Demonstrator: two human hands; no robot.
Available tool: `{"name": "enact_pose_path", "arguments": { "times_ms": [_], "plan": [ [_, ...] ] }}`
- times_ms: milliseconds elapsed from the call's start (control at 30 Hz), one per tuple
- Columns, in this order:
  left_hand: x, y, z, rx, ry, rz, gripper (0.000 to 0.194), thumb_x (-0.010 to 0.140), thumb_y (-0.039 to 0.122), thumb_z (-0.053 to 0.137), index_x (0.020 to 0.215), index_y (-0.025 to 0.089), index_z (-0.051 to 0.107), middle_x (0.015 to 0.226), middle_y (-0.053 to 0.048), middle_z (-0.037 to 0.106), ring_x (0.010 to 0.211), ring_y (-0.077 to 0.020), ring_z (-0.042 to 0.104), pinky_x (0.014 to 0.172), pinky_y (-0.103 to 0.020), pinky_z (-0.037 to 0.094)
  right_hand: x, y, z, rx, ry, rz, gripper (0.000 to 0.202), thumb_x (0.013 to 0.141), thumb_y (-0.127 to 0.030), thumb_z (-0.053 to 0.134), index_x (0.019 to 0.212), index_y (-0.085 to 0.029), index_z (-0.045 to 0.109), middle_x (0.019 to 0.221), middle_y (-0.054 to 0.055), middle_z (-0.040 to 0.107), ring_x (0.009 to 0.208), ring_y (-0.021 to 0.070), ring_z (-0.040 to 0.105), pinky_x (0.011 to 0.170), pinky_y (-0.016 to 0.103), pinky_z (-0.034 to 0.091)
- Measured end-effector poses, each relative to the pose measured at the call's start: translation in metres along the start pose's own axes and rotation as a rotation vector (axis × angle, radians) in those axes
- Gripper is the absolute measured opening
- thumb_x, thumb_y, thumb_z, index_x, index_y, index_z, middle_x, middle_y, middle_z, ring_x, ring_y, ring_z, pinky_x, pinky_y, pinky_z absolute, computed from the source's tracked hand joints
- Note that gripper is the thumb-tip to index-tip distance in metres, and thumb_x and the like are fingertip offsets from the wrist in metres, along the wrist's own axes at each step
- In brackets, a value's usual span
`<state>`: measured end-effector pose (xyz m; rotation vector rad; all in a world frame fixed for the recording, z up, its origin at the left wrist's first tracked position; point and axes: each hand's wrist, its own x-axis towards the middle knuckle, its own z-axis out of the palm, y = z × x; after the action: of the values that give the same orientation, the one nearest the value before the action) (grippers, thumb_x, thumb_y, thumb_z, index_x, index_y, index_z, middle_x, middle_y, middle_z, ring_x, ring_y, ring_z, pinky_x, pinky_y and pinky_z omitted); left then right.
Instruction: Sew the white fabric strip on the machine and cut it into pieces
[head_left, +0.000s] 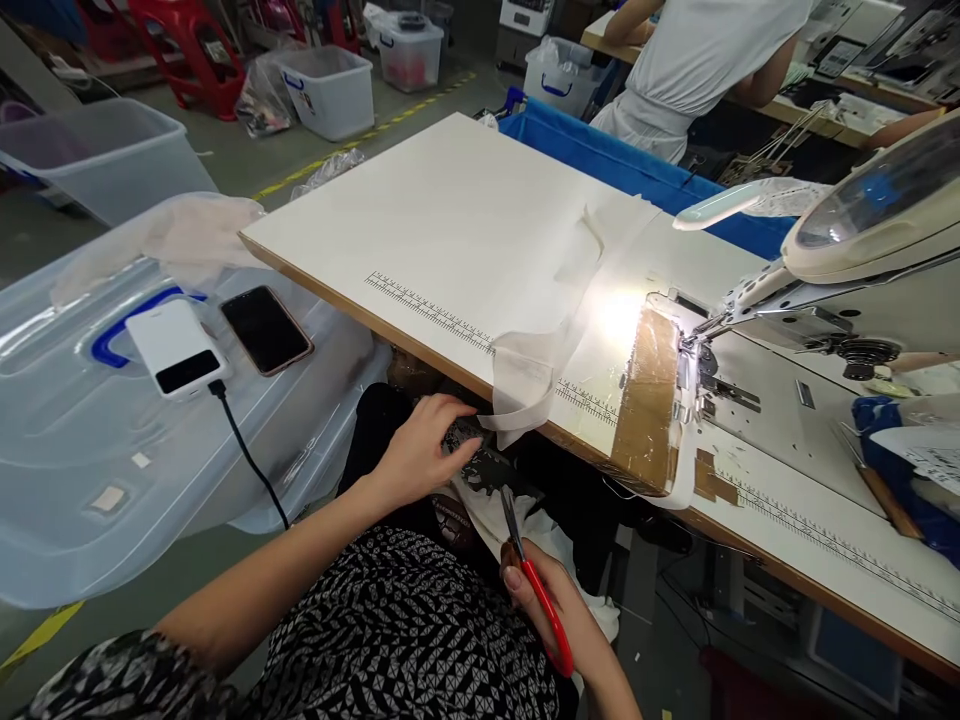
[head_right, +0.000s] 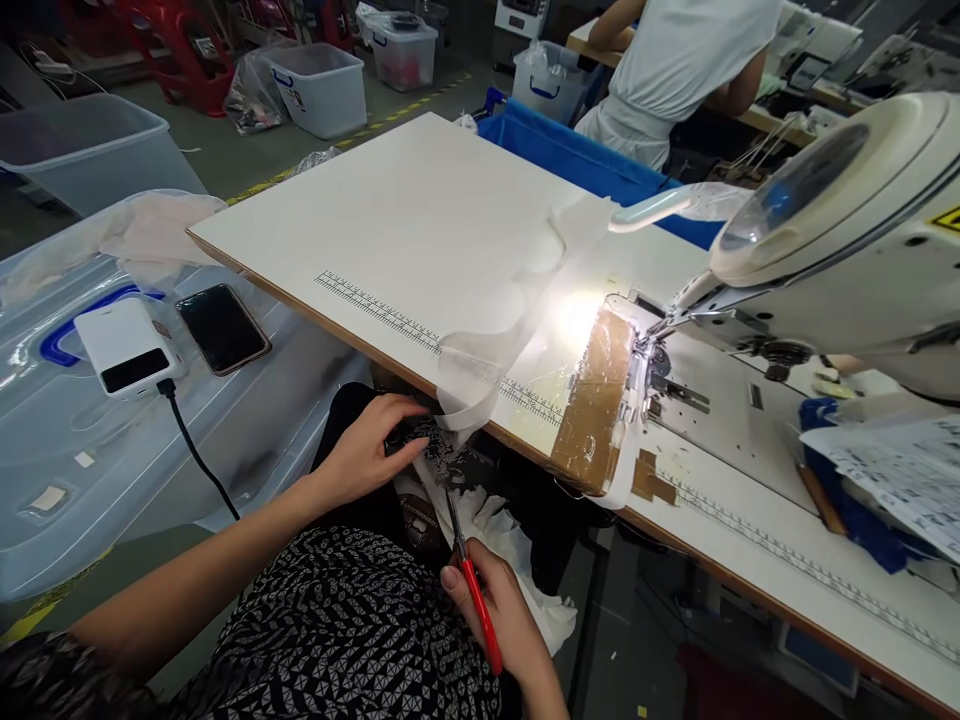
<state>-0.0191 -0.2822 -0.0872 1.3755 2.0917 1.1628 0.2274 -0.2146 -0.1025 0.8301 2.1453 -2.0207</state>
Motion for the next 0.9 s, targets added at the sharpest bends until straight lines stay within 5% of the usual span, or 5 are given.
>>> {"name": "enact_pose_path", "arguments": {
  "times_ms": [200, 333, 467, 700, 900],
  "plan": [
    [0.008, 0.024, 0.024, -0.22, -0.072, 0.022, 0.029, 0.094, 0.04, 0.044, 0.085, 0.018, 0.06, 0.084, -0.005, 0.061, 0.081, -0.0191, 0.054, 0.074, -0.029, 0.043, -0.009, 0.004, 0.006, 0.124, 0.063, -0.008, 0.039, 0.095, -0.058, 0.043, 0.078, -0.023, 0.043, 0.068, -0.003, 0.041, 0.06, 0.0147, 0.04, 0.058, 0.029, 0.035],
    [-0.022, -0.024, 0.018, -0.314, 0.006, -0.438, 0.029, 0.085, 0.048, 0.049, 0.083, 0.02, 0.056, 0.071, 0.0, 0.059, 0.065, -0.0163, 0.055, 0.059, -0.024, 0.04, -0.021, 0.013, 0.004, 0.184, 0.125, 0.001, 0.041, 0.094, -0.061, 0.043, 0.081, -0.022, 0.048, 0.069, -0.002, 0.044, 0.06, 0.0144, 0.043, 0.058, 0.029, 0.038],
    [-0.058, -0.067, 0.004, -0.202, 0.038, -0.613, 0.021, 0.077, 0.042, 0.058, 0.081, 0.022, 0.053, 0.049, 0.006, 0.043, 0.045, -0.0146, 0.044, 0.048, -0.023, 0.031, -0.027, 0.021, 0.0, 0.208, 0.154, 0.02, 0.041, 0.094, -0.06, 0.045, 0.082, -0.021, 0.05, 0.07, -0.001, 0.044, 0.061, 0.0143, 0.044, 0.059, 0.029, 0.04],
    [-0.062, 0.007, 0.0, -0.695, -0.585, -0.461, 0.035, 0.09, 0.045, 0.051, 0.114, 0.021, 0.06, 0.098, -0.006, 0.064, 0.084, -0.0187, 0.06, 0.068, -0.025, 0.049, -0.015, -0.001, 0.0, 0.072, 0.062, 0.034, 0.041, 0.094, -0.06, 0.045, 0.08, -0.022, 0.044, 0.071, -0.004, 0.037, 0.063, 0.0136, 0.036, 0.059, 0.027, 0.032],
    [-0.042, 0.024, -0.004, -0.448, -0.437, -0.229, 0.028, 0.088, 0.04, 0.058, 0.073, 0.016, 0.061, 0.096, -0.004, 0.055, 0.069, -0.0108, 0.048, 0.06, -0.021, 0.04, -0.013, -0.018, -0.013, -0.117, 0.05, 0.019, 0.042, 0.095, -0.058, 0.043, 0.075, -0.022, 0.037, 0.07, -0.005, 0.034, 0.063, 0.0128, 0.032, 0.058, 0.026, 0.027]
  ]
}}
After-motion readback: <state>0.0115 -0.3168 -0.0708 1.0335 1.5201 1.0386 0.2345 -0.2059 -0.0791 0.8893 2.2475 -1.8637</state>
